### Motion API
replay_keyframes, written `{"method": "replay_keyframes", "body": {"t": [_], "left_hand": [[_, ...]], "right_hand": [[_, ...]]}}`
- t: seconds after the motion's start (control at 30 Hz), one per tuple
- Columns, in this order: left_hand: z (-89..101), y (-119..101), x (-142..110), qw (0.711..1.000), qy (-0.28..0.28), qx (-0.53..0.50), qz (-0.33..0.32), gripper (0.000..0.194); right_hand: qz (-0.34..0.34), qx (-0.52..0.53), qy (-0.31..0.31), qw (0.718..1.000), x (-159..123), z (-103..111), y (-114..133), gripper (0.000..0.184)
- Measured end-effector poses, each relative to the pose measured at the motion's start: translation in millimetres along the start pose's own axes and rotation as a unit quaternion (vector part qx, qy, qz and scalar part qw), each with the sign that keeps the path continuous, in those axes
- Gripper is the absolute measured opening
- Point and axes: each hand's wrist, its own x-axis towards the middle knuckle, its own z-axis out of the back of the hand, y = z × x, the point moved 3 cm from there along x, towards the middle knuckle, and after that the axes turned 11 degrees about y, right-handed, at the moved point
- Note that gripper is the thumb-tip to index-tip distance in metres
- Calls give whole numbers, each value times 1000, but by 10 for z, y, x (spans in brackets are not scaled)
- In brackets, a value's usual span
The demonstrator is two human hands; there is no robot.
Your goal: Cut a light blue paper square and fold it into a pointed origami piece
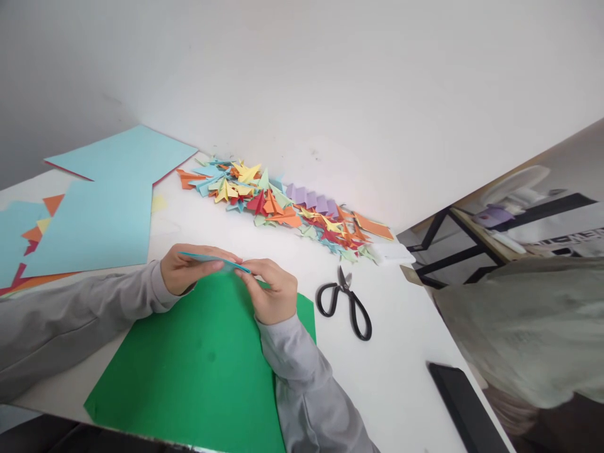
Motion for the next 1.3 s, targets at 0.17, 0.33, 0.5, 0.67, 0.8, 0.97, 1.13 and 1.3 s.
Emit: {"method": "replay_keyframes", "body": {"t": [0.17, 0.33, 0.5, 0.67, 0.8, 0.97, 1.13, 1.3], "left_hand": [[-1, -48, -5, 998, 22, 57, -26, 20], [17, -8, -12, 994, -2, 109, -10, 18], [15, 11, -25, 994, -47, 96, 26, 18], [-5, 7, -30, 995, -45, 75, 51, 18], [-2, 31, -29, 996, -48, 60, 53, 17], [-8, 39, -30, 996, -42, 41, 62, 16], [-10, 57, -39, 996, -36, 43, 74, 16], [9, 112, -50, 995, -36, 46, 78, 17]], "right_hand": [[-7, 14, -6, 1000, 9, -1, -24, 7], [-38, 7, -1, 999, 0, -22, -65, 4], [-79, 39, 13, 996, -6, -27, -86, 9], [-136, 150, -9, 979, -29, -56, -139, 8], [-180, 230, -24, 956, -39, -79, -158, 12], [-200, 251, 0, 947, -25, -80, -153, 12], [-193, 282, -2, 940, -27, -88, -209, 13], [-181, 258, 22, 949, -23, -87, -221, 21]]}}
